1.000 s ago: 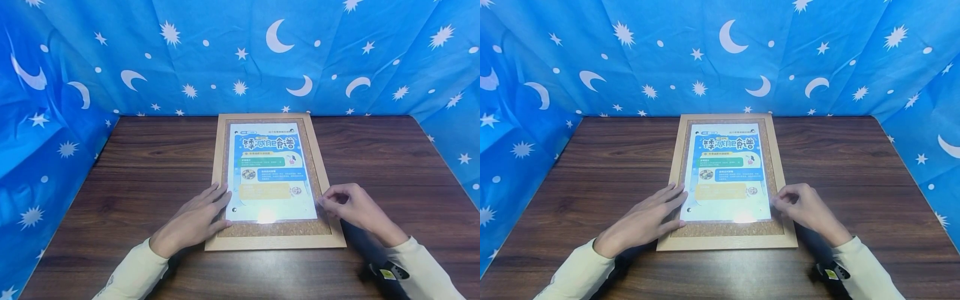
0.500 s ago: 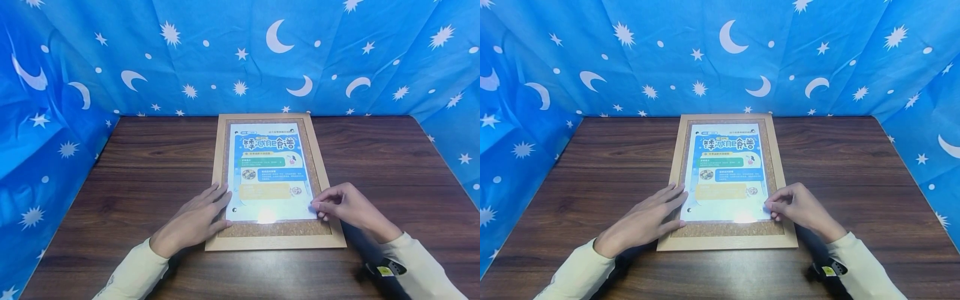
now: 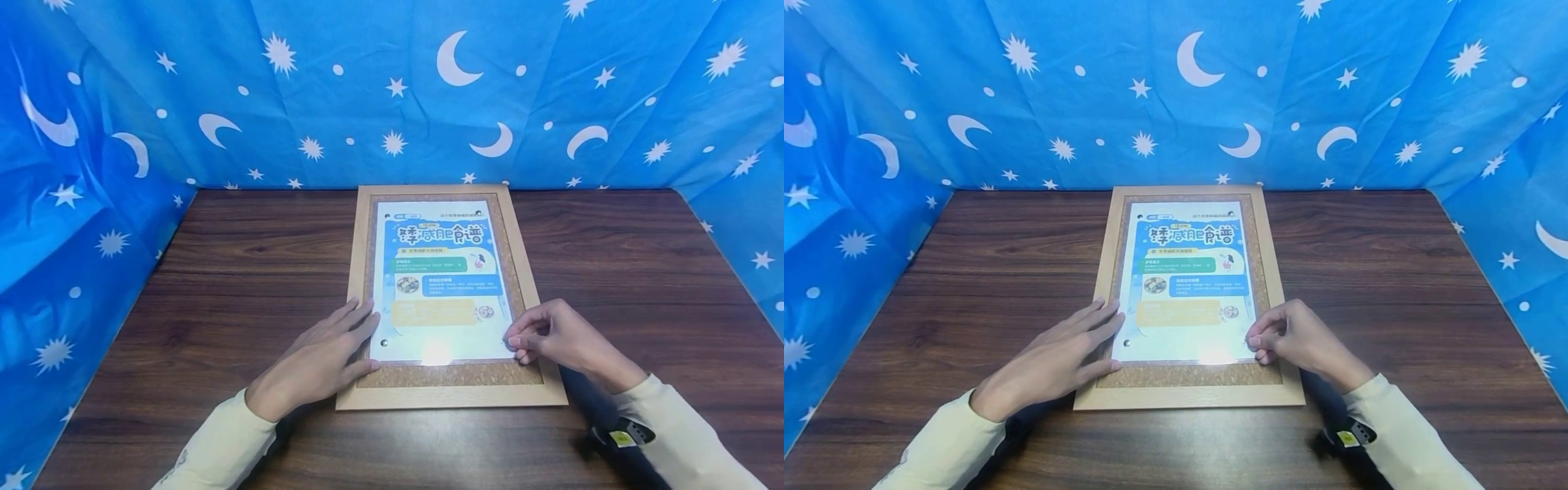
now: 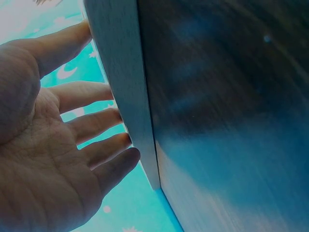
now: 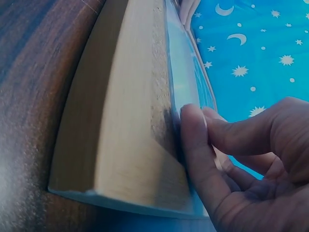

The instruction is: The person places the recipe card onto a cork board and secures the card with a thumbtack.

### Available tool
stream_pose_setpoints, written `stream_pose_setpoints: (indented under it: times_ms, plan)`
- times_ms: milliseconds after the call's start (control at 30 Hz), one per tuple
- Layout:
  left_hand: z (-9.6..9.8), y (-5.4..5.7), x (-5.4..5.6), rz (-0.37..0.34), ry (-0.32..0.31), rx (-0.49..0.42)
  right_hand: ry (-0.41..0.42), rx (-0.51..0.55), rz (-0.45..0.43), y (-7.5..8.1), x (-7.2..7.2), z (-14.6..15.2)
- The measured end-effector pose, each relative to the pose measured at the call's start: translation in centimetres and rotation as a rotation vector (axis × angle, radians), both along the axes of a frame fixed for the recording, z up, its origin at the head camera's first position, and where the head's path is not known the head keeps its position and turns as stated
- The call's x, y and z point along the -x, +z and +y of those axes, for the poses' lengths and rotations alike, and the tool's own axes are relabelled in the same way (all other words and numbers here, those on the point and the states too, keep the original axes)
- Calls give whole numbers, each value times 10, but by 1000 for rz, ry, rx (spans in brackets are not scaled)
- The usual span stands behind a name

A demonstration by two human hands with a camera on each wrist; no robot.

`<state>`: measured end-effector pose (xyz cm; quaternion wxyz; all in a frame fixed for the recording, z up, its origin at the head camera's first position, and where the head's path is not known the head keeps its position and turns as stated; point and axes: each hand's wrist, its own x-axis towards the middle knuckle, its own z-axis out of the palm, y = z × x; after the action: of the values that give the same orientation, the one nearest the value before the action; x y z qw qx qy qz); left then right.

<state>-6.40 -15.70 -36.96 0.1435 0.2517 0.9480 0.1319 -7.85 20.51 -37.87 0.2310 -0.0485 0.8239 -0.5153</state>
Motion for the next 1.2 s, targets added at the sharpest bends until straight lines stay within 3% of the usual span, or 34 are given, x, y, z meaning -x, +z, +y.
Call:
stream_pose_setpoints:
  times_ms: [567,1200]
  plan:
    - [1,1,-1,-4,2,-4,142,-68,34,5,13,-7]
    - [0,1,-1,4,-1,-10,215,-136,35,8,22,-10]
